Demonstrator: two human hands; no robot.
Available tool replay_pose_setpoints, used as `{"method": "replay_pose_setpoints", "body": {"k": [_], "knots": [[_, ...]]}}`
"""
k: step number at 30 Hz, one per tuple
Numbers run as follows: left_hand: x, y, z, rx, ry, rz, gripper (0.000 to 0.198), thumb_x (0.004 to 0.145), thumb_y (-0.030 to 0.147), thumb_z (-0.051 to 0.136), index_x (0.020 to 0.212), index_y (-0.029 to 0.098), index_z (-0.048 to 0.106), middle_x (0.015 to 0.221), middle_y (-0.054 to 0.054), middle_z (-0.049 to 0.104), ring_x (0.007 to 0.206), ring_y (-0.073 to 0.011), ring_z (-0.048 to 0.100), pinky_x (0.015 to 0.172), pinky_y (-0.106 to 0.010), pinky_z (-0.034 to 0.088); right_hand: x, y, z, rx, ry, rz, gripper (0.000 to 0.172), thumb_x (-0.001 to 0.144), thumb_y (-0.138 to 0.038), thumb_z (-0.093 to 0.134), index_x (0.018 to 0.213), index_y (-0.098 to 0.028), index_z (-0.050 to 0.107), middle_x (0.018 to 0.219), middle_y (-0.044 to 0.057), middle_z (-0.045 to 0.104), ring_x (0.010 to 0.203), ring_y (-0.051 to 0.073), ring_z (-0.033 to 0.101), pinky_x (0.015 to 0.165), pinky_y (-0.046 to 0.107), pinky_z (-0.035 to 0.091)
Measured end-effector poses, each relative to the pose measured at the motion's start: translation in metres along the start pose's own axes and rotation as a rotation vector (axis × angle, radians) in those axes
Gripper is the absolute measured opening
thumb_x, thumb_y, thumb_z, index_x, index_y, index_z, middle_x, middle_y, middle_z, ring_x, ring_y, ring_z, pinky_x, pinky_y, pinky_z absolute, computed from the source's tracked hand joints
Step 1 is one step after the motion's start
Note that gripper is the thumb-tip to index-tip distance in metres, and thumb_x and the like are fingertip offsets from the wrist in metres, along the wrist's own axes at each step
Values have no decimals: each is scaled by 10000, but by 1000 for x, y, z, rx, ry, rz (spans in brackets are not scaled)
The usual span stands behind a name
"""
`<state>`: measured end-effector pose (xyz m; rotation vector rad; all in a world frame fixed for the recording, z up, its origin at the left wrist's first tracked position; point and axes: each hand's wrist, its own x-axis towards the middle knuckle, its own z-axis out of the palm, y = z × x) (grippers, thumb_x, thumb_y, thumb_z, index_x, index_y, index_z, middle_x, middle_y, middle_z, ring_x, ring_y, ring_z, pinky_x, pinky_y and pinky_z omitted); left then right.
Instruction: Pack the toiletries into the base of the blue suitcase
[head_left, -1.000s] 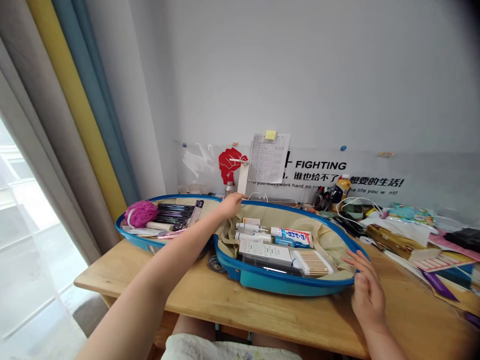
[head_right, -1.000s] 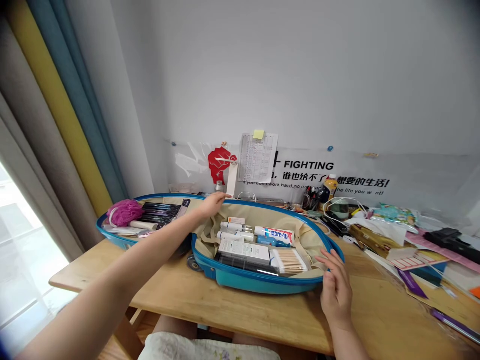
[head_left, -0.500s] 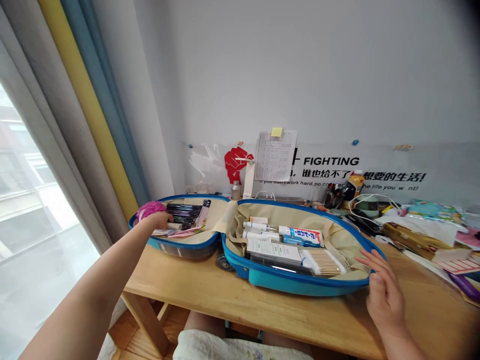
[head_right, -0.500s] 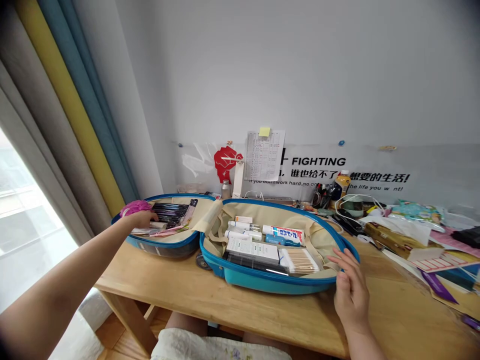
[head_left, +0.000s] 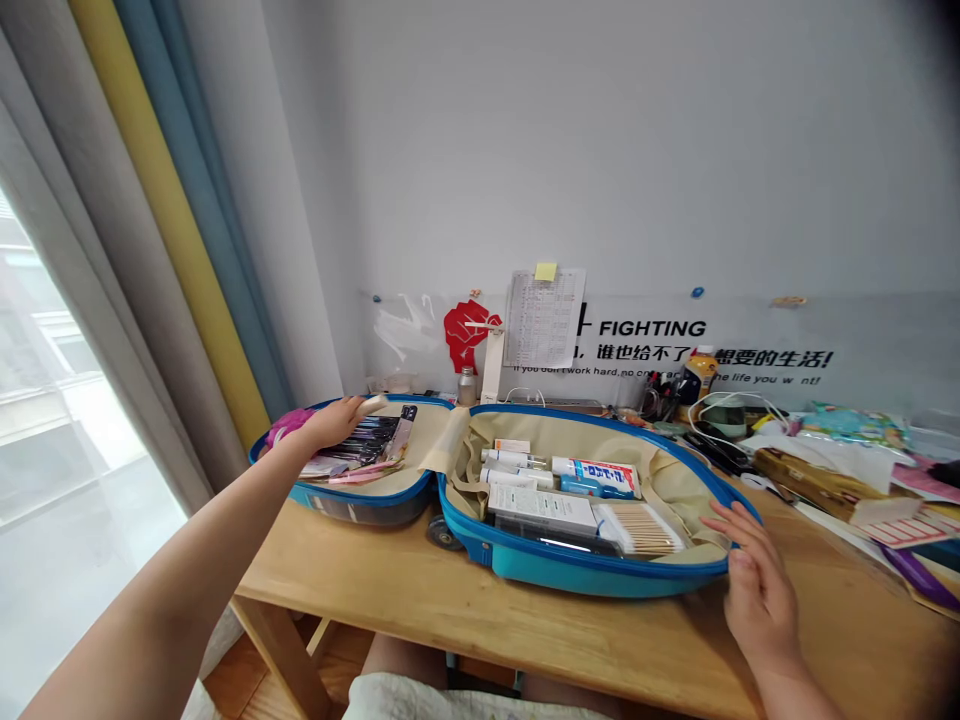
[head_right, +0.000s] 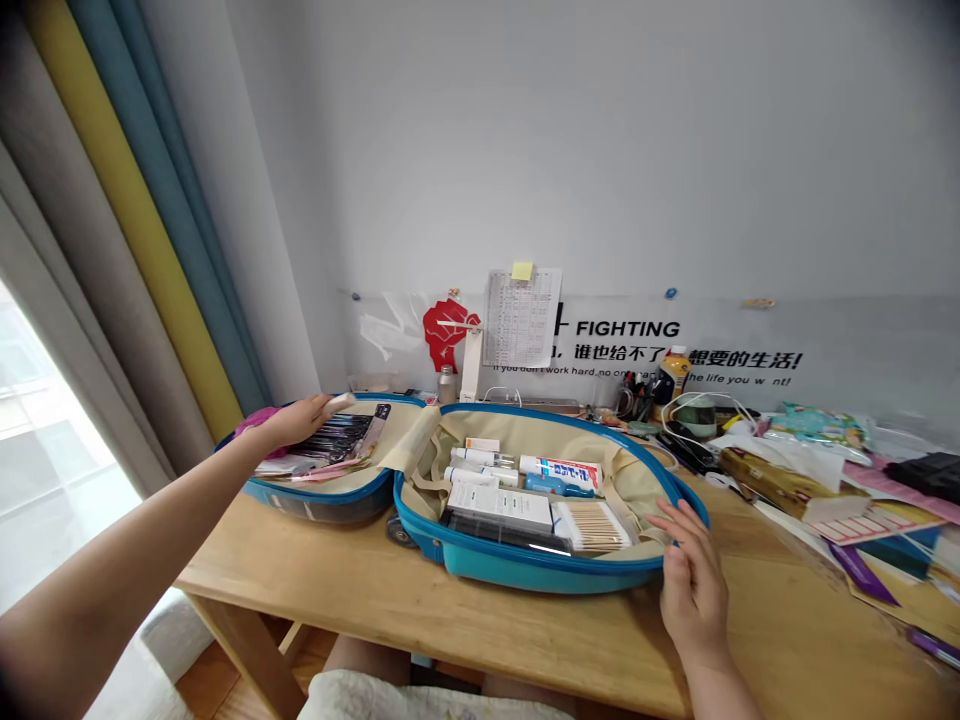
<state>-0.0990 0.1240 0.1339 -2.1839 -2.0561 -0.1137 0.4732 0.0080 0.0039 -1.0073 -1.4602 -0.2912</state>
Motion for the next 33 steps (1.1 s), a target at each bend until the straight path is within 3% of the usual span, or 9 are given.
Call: {"method": "replay_pose_setpoints", "body": {"k": [4,8,12,16,22,28,33], "knots": [[25,78,-28,-48,128,245,452,948,335,350,1356,163,441,1312,-117,564,1218,-251,511,1010,-307,383,0,2,-1,-6,-8,1,365,942,-434,348,947,-204,631,1132,122,645,1256,295,510,1043,563,386],[41,169,-30,-49,-66,476,436,939,350,410,1350,214,467,1328,-95,566,1194,-256,537,975,-327,425,0,0,-2,-10,-9,-5,344,938,-419,356,942,-215,632,1118,117,652,1246,297,519,1039,561,390],[55,223,-10,-44,-155,510,400,893,323,507,1281,234,543,1328,-82,582,1182,-266,556,960,-346,452,-1,1,-2,-4,-19,3,359,935,-434,353,970,-213,633,1138,118,648,1249,298,516,1040,564,389],[67,242,10,-49,-214,488,364,863,308,560,1217,230,593,1267,-99,628,1153,-282,581,940,-390,477,-2,4,-2,3,-11,-6,365,939,-422,353,967,-197,639,1152,128,646,1250,292,515,1040,557,390],[75,250,27,-83,-263,470,347,856,337,594,1180,212,610,1234,-125,642,1167,-310,575,952,-458,466,-3,3,-2,12,-19,-17,365,943,-409,355,977,-185,641,1153,137,644,1255,295,511,1043,563,383],[81,251,35,-113,-297,474,388,864,358,565,1225,214,585,1292,-126,609,1176,-304,566,944,-432,477,-1,0,-2,-6,-3,7,380,937,-434,357,948,-183,643,1116,131,655,1221,305,537,1033,565,392],[81,253,39,-138,-307,496,364,906,311,475,1247,234,578,1283,-83,626,1165,-248,578,967,-374,473,-1,-1,-2,-3,-27,9,367,942,-420,350,975,-195,639,1154,130,641,1257,305,505,1046,571,374]]}}
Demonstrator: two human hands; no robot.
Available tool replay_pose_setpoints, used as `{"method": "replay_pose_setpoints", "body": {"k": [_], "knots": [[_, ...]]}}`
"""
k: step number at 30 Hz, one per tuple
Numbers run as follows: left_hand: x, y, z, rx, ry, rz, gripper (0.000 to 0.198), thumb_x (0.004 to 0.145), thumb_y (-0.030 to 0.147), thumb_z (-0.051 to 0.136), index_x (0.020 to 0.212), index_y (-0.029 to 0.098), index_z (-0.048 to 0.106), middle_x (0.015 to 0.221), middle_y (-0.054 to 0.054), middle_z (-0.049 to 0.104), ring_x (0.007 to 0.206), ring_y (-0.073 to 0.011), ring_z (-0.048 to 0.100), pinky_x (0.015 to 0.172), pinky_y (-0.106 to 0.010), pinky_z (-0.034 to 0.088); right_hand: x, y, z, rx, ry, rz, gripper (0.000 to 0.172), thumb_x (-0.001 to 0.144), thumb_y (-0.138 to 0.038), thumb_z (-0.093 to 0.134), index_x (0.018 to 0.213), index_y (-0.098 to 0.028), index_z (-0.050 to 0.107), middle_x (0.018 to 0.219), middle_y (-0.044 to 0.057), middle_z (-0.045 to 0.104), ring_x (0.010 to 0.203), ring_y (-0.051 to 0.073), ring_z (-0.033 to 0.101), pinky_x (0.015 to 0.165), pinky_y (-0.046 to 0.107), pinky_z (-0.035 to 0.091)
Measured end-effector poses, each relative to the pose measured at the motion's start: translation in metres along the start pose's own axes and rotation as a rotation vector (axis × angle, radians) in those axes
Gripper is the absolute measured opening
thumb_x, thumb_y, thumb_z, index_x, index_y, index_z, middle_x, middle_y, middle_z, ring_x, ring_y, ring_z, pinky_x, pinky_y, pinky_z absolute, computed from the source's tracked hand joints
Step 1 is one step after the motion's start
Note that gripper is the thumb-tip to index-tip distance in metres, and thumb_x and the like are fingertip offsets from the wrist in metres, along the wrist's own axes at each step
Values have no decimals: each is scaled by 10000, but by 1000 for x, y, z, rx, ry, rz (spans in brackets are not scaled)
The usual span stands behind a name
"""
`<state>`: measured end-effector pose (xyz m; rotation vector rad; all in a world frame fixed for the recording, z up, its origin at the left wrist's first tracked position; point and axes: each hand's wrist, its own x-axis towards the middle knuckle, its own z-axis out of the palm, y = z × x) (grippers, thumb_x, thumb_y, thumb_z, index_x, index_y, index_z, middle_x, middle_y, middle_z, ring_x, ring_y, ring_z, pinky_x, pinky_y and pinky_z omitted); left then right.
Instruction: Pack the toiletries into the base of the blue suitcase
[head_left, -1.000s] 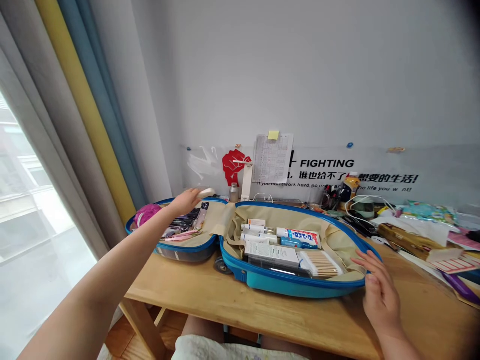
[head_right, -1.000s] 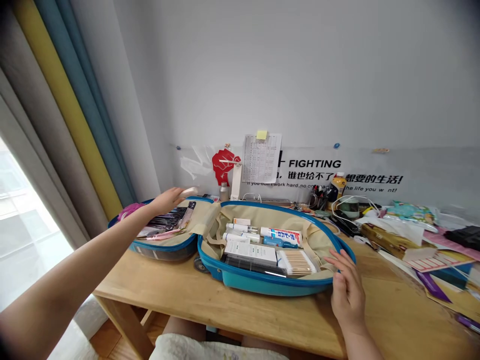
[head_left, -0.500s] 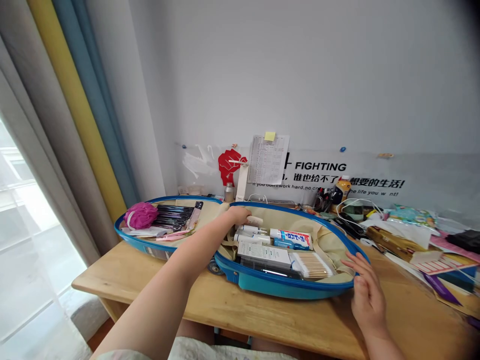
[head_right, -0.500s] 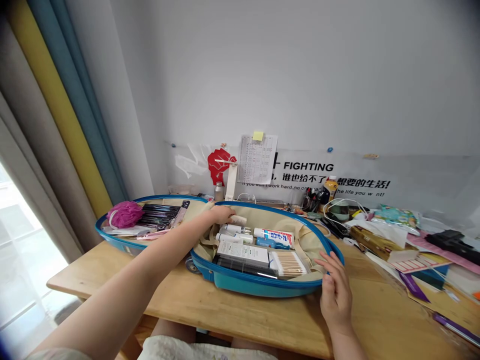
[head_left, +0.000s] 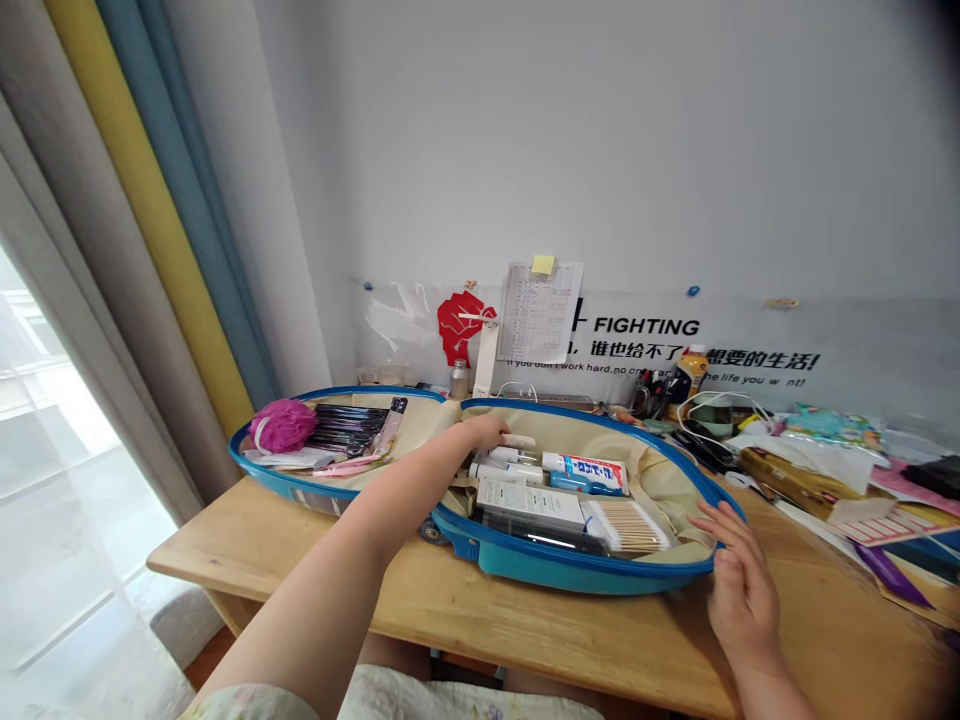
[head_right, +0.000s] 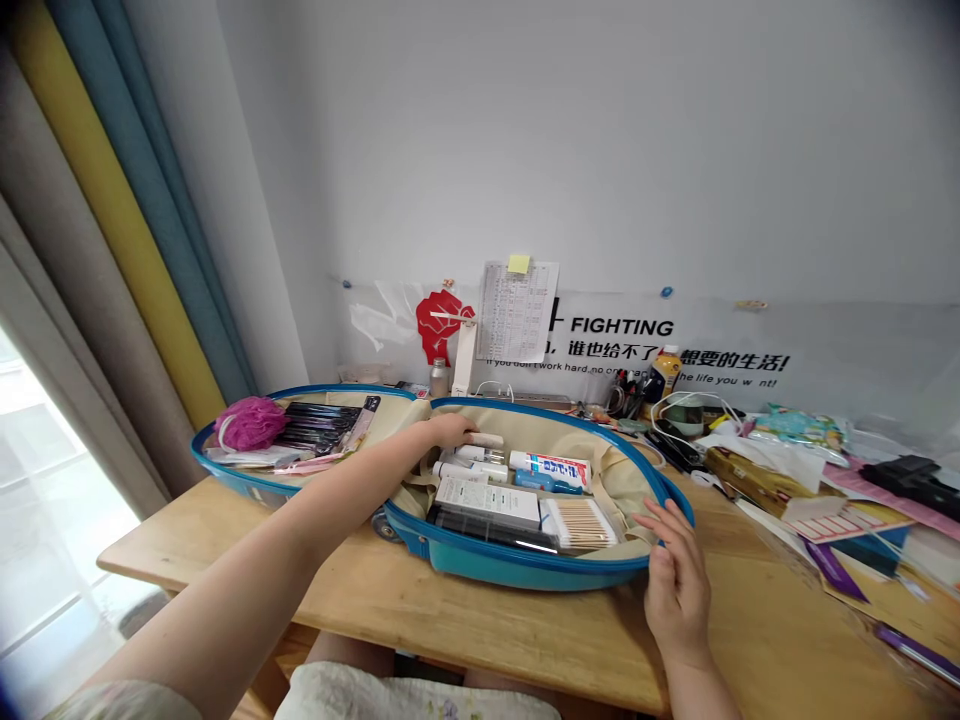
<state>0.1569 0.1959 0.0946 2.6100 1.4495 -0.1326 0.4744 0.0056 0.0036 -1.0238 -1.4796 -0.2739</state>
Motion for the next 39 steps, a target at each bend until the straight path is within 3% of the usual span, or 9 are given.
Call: {"method": "replay_pose_setpoints", "body": {"k": [8,15,18,20,24,27,32,36,39], "knots": [[-9,5,-3,10,25,-70,387,913,211,485,1291,185,559,1319,-135,584,1204,-281,548,981,-401,453,1,-1,0,2,4,12,362,937,-446,349,929,-206,620,1109,133,642,1245,319,513,1039,589,379],[-18,12,-9,48,71,-107,312,863,245,585,1160,198,671,1251,-135,617,1191,-317,538,985,-395,439,3,-2,0,6,9,-19,322,935,-391,364,932,-201,624,1113,135,646,1234,313,526,1042,586,383],[-26,15,-15,45,134,-113,353,850,283,595,1191,211,653,1287,-130,594,1205,-311,525,998,-386,437,3,-2,1,3,14,-18,333,933,-403,366,928,-202,631,1106,131,649,1232,314,527,1040,581,385],[-38,13,-25,33,217,-112,391,901,323,507,1275,241,590,1359,-101,543,1236,-281,501,1018,-371,424,3,-2,1,3,19,-26,333,934,-401,364,929,-203,632,1104,127,650,1238,313,524,1036,581,389],[-80,-15,-50,9,360,-128,423,976,327,290,1307,288,551,1372,-25,534,1243,-202,495,1041,-298,389,2,1,2,7,30,-47,318,931,-369,374,926,-195,639,1096,126,655,1238,317,527,1031,592,387],[-122,-55,-57,5,352,-218,415,955,346,316,1215,243,622,1249,-53,622,1146,-228,569,980,-314,435,1,3,2,11,25,-38,319,930,-367,373,942,-187,635,1106,137,653,1253,320,517,1041,601,374],[-188,-112,-35,-21,187,-367,351,870,295,423,1083,189,681,1045,-51,722,939,-213,662,818,-276,502,0,5,2,8,24,-21,320,930,-377,374,947,-190,633,1108,142,653,1263,316,510,1053,598,368],[-218,-128,-13,-47,67,-379,390,824,271,459,1152,207,659,1098,-24,717,959,-187,663,822,-236,496,1,4,3,14,39,-45,316,933,-356,371,943,-187,638,1104,149,655,1248,312,524,1046,594,377],[-222,-131,-4,-21,0,-376,455,789,251,497,1222,231,631,1234,-34,663,1094,-221,618,909,-271,464,2,2,3,11,47,-46,326,930,-374,373,932,-187,640,1083,145,661,1235,310,535,1050,584,382]]}}
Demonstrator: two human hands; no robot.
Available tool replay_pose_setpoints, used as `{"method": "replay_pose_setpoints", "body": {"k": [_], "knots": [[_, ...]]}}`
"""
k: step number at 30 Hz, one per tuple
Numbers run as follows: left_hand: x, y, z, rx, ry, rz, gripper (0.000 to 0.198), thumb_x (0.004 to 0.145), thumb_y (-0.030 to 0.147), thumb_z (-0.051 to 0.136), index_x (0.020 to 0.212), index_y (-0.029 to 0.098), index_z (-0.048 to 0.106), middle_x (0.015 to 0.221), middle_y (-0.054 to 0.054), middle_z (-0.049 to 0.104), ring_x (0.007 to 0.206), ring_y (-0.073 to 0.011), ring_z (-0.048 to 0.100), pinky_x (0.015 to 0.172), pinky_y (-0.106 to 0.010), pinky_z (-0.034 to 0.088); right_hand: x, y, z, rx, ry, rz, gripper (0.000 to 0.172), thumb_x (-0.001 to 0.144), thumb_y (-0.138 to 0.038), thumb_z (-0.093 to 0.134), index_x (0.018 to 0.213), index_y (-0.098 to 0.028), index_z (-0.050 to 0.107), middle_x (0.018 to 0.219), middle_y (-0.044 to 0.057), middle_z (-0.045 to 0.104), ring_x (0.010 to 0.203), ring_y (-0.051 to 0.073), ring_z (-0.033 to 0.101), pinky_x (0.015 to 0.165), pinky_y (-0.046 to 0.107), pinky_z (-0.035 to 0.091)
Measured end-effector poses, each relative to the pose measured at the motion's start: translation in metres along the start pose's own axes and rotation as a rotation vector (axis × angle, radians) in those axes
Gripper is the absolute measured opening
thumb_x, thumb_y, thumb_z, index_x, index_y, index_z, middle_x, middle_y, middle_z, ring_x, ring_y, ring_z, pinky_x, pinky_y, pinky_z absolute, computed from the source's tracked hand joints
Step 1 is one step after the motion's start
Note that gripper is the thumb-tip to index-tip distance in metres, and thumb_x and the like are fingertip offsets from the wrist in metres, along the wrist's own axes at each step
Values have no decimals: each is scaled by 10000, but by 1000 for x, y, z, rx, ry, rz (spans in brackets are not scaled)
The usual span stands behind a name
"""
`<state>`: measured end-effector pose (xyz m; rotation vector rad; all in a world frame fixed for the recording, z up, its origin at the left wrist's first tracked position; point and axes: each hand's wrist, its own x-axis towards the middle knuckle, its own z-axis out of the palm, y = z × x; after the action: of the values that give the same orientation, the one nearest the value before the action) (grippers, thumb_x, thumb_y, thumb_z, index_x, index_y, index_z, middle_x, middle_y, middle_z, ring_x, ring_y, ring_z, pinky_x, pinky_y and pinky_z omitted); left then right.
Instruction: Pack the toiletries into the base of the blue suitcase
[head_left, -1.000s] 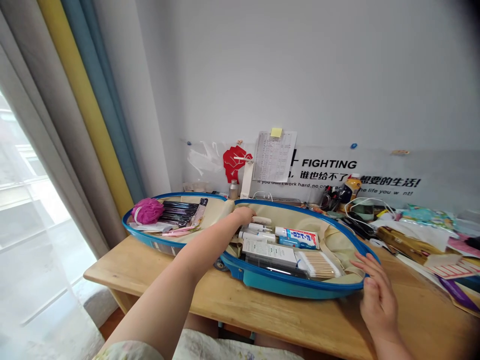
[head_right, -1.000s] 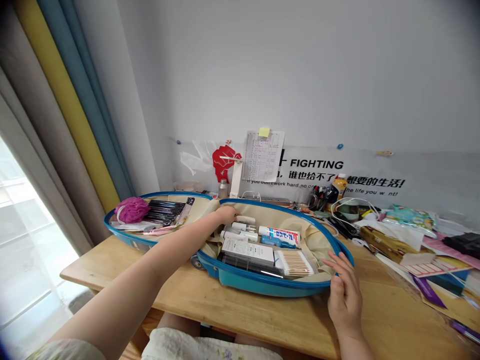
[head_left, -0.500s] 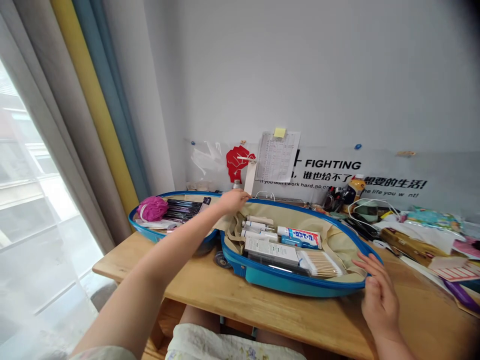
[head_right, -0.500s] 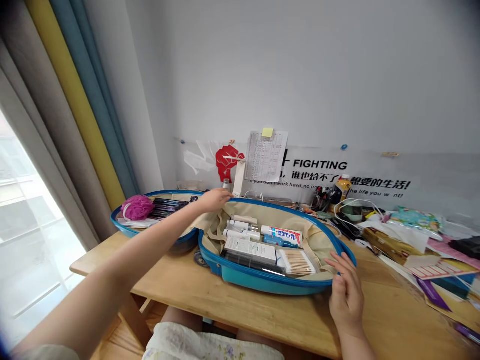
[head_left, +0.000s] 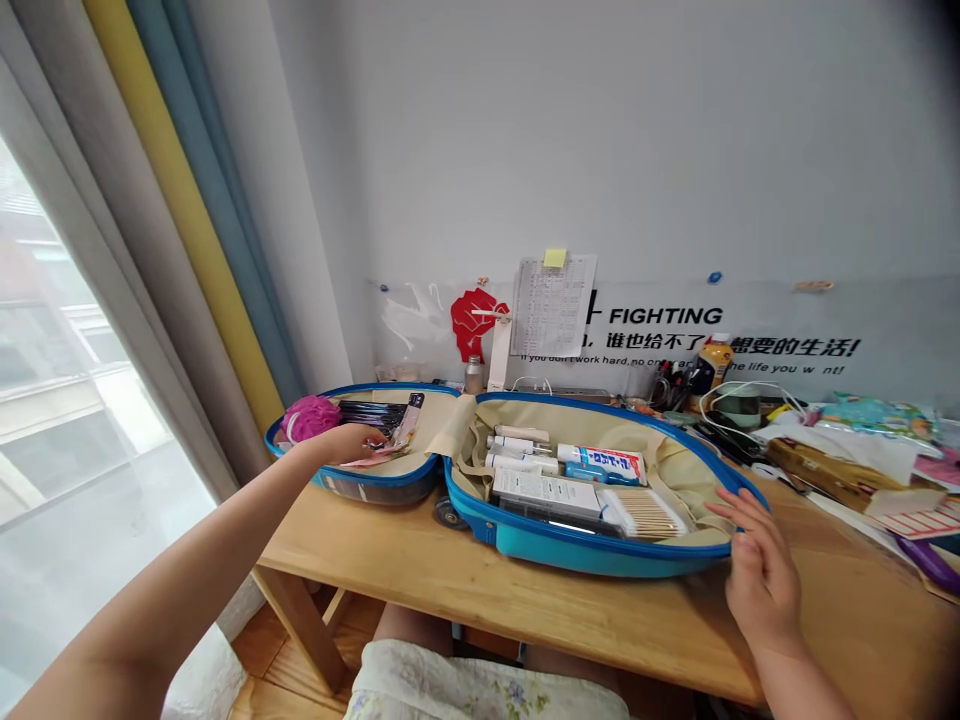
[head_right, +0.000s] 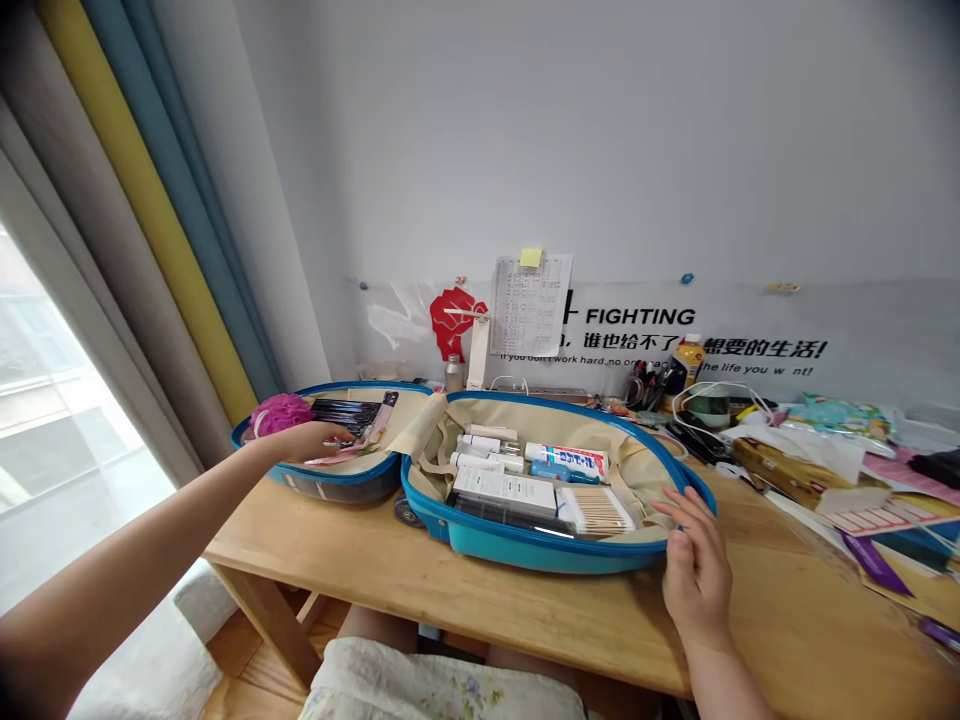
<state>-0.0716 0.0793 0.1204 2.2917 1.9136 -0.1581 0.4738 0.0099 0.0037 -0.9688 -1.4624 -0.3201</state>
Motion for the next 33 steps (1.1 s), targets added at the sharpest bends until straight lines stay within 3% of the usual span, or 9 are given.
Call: {"method": "replay_pose_setpoints", "body": {"k": [4,10,13,16,18,21,27,30,33], "knots": [[12,2,7,81,-45,-11,438,769,226,504,1175,274,662,1209,-42,676,1062,-253,629,873,-304,471,0,-2,-1,-23,-9,36,340,929,-405,369,932,-191,633,1087,142,660,1241,312,530,1051,572,389],[22,4,15,138,-6,-34,258,811,260,471,875,183,709,942,-123,731,858,-281,664,768,-343,484,-1,-4,-1,-6,-23,31,338,942,-390,355,946,-193,628,1131,129,644,1261,296,509,1057,568,380],[17,5,12,113,83,-46,342,884,291,371,996,142,657,957,-151,715,838,-275,659,750,-350,483,-1,-5,-1,3,-26,61,354,942,-422,347,946,-202,623,1137,119,637,1261,288,505,1067,574,368],[14,17,0,70,202,-34,433,947,316,239,1181,149,563,1076,-136,682,941,-255,642,791,-332,480,0,-6,-1,8,-26,67,352,941,-421,348,951,-202,624,1139,117,637,1267,285,498,1071,575,361],[14,37,-11,36,316,52,456,963,343,206,1255,192,522,1189,-102,637,1052,-240,603,860,-319,466,0,-6,-1,8,-26,58,350,943,-414,345,955,-204,625,1142,116,637,1266,282,499,1068,572,363],[20,85,-22,-8,433,308,465,966,366,241,1335,240,495,1229,-79,598,1085,-233,579,909,-319,451,-1,-5,-1,0,-28,52,345,945,-406,341,963,-212,625,1152,114,637,1268,278,498,1065,563,367],[43,189,-9,81,184,616,461,964,269,317,1398,208,459,1153,-117,602,1057,-233,596,939,-315,441,-1,-6,-2,-10,-21,30,336,949,-384,350,969,-199,629,1145,119,642,1266,284,503,1055,555,376],[54,215,6,96,98,649,429,957,240,355,1355,180,503,1210,-135,592,1109,-245,587,975,-308,420,-1,-5,-2,0,-25,24,345,952,-381,346,977,-186,630,1160,128,636,1268,289,499,1054,566,370],[60,223,15,85,72,652,416,923,216,426,1326,172,517,1241,-138,594,1145,-254,574,981,-315,423,-1,-4,-2,6,-23,35,357,948,-402,355,966,-180,635,1152,128,639,1258,292,506,1051,571,371]]}}
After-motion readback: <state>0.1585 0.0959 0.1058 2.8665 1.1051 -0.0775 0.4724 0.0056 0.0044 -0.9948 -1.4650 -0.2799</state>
